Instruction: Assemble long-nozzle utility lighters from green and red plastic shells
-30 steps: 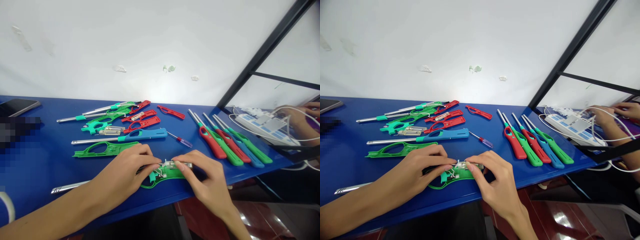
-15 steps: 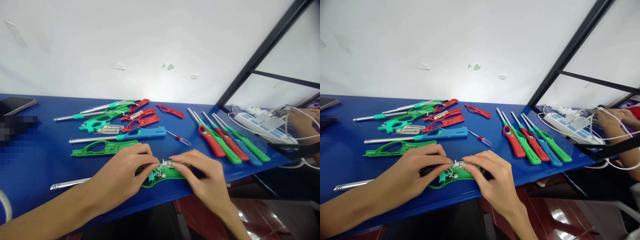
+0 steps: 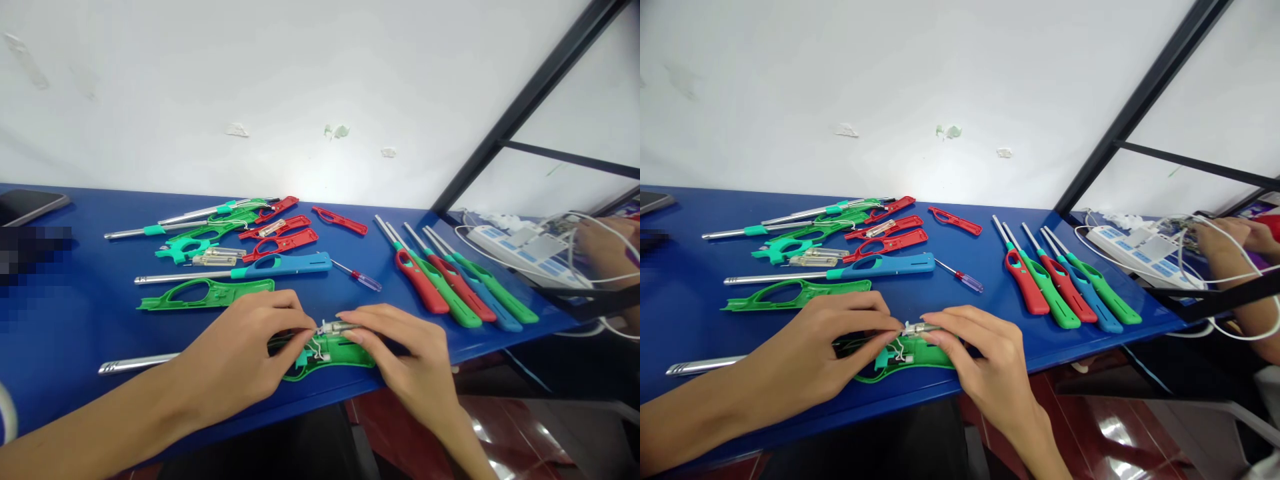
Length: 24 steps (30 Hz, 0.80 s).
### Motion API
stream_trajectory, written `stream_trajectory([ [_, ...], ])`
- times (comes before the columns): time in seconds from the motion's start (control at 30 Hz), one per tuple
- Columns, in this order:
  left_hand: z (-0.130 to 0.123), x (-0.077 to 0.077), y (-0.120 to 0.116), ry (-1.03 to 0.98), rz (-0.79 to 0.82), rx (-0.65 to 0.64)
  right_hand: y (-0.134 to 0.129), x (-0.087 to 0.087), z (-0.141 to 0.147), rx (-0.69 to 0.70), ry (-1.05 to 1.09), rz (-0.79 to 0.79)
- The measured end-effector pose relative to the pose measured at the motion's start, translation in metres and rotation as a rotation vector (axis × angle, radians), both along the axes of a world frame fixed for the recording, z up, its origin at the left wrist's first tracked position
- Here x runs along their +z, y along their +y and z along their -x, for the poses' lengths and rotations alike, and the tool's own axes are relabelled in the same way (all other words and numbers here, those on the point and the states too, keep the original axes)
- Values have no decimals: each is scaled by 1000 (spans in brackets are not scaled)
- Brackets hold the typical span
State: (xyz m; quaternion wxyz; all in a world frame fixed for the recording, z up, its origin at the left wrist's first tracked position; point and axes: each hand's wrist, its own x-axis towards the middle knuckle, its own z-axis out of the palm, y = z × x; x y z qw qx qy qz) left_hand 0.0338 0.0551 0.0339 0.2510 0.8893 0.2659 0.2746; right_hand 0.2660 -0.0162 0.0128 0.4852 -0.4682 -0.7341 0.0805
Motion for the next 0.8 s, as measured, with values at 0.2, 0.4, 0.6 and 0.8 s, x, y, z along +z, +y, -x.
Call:
stream_trajectory([
  [0.2,2,-2,1,2,-4,-17,0,0,0,-19,-15,-30],
  [0.4,3,-3,0,18,-15,-39,0,0,1,-32,-37,-57],
  [0.6,4,-4,1,21,-32,-53,0,0,0,-30,-74,-91],
  [0.8,5,-5,1,35,-63,-62,1,0,1,-12,-97,-121],
])
